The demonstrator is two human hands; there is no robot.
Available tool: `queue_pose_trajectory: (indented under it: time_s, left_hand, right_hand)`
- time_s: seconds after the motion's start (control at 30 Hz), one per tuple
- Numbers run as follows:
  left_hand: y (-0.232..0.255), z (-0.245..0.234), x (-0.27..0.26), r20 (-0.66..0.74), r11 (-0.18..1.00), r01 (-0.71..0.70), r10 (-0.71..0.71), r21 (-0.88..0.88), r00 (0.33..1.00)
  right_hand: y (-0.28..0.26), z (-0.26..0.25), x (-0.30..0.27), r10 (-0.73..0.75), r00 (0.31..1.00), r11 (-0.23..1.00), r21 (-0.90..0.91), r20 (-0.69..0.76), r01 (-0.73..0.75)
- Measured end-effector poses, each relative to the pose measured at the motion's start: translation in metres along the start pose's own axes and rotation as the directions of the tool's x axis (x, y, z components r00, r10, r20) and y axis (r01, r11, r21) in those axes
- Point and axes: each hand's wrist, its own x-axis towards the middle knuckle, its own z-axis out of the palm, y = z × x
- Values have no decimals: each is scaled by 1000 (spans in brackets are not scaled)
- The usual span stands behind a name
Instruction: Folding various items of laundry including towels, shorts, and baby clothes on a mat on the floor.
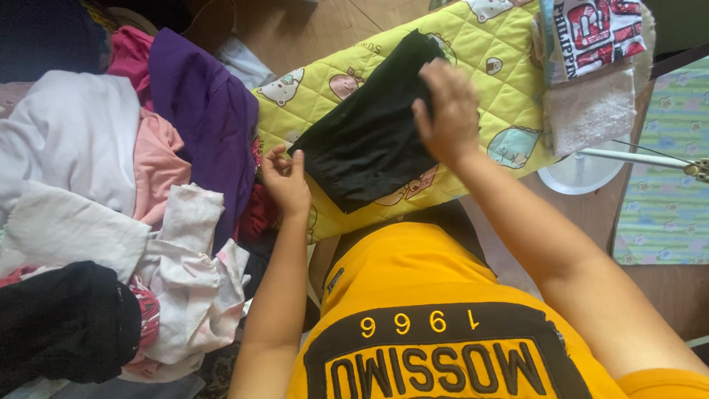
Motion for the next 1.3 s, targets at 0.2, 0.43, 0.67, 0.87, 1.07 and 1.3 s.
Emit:
queue_pose_trajectory:
  time_s: [0.2, 0.43, 0.67, 0.87, 1.07, 1.3]
  left_hand:
    - [18, -7, -3, -64, 979, -105, 118, 177, 991]
    - [60, -4, -20, 51, 994, -73, 69, 83, 996]
    - [93, 41, -8, 422, 614, -573, 390, 543, 818]
    - [84, 90, 15, 589, 521, -679, 358, 518, 724]
    - [76, 109, 22, 625, 502, -649, 247, 571, 741]
    - [99, 112, 40, 748, 972, -132, -58, 193, 662]
  right_hand:
    - [-32, 6, -71, -328, 854, 944, 179, 405, 278]
    - [-15, 13, -103, -578, 657, 806, 461, 484, 371]
    - [-54, -9, -73, -323, 784, 931, 327, 530, 163]
    - [-51, 4, -107, 101, 650, 585, 483, 753, -652]
    - [-23, 12, -149, 663, 473, -16, 642, 581, -766]
    - [-42, -5, -106, 671, 349, -253, 644, 655, -722]
